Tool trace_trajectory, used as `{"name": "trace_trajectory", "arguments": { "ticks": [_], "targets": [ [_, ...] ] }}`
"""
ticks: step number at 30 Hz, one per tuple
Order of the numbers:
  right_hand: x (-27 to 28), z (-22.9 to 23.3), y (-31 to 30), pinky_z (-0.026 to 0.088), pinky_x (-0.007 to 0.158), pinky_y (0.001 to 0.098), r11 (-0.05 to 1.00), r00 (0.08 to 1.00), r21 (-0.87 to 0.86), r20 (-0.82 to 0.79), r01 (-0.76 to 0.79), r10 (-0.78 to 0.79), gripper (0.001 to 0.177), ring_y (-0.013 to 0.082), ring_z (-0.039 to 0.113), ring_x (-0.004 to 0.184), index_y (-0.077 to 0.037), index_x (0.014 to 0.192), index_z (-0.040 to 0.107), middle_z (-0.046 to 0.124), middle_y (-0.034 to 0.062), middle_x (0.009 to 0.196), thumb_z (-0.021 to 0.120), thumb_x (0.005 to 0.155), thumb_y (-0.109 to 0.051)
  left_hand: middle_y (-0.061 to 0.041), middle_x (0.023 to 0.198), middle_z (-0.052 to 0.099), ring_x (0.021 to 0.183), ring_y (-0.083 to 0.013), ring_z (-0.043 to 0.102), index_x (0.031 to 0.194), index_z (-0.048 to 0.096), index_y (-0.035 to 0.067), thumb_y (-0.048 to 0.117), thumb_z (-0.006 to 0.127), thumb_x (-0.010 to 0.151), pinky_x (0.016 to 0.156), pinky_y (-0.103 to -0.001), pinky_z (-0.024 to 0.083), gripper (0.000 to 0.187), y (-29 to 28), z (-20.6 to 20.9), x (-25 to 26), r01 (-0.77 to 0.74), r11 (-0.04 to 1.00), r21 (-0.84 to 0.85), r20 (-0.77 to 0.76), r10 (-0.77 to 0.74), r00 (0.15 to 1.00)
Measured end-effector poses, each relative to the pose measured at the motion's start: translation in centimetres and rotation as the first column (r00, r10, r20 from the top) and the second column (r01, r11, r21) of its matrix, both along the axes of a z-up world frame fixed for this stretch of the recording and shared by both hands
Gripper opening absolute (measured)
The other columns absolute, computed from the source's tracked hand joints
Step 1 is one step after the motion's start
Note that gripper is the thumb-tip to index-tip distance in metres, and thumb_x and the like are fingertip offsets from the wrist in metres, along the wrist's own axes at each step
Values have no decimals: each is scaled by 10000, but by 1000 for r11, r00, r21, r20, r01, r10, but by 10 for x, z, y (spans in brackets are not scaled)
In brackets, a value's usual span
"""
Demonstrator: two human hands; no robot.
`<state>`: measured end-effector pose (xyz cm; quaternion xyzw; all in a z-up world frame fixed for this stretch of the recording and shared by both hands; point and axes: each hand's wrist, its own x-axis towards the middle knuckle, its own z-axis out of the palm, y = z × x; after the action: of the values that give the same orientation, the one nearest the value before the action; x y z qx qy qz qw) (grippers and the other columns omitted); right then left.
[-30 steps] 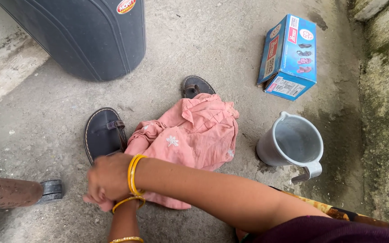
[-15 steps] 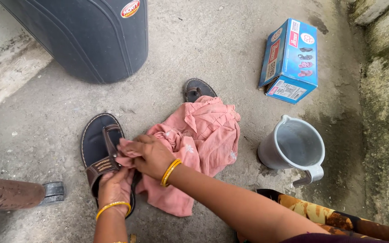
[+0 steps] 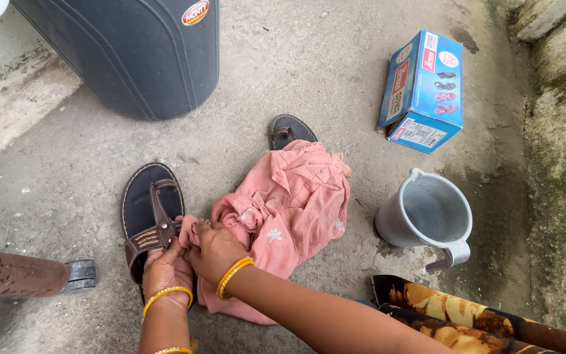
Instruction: The recorder cleans a pair of sandals with a pink cloth.
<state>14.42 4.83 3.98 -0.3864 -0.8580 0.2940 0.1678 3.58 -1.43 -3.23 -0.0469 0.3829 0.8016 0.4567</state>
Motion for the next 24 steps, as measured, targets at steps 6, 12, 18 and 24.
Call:
{"name": "trace_trajectory", "arguments": {
  "ticks": [6,12,18,24],
  "targets": [
    [-6,15,32,587,812,466,968,954,-250,297,24,53,440,413,723,820,16,810,720,696,274,795,661,842,-418,-147,1300,688,1103,-251,688,1281,580,22,7,549,967,989,-405,566,315,1,41,4,-67,997,-43,13,68,998],
    [-18,28,67,580,678,386,907,901,-389,317,-163,298,392,289,727,690,-47,663,716,735,164,721,695,692,-438,-185,1191,740,1039,-263,727,1217,588,-9,28,542,924,924,-408,578,300,6,64,-10,-276,941,-198,12,284,959],
    [-44,65,76,572,726,381,856,828,-372,296,-359,476,283,252,744,796,-102,758,747,773,106,822,710,635,-354,-152,1103,732,974,-245,735,1151,596,-33,32,530,873,851,-382,595,293,0,66,-16,-447,834,-324,-74,449,890],
    [-50,123,85,549,838,380,719,638,-306,332,-624,695,391,251,730,981,-115,1007,717,765,90,1029,745,665,-302,-108,1147,554,966,-221,611,1247,419,38,7,668,852,790,-355,516,468,11,67,3,-648,532,-546,-422,493,761]
  ]
}}
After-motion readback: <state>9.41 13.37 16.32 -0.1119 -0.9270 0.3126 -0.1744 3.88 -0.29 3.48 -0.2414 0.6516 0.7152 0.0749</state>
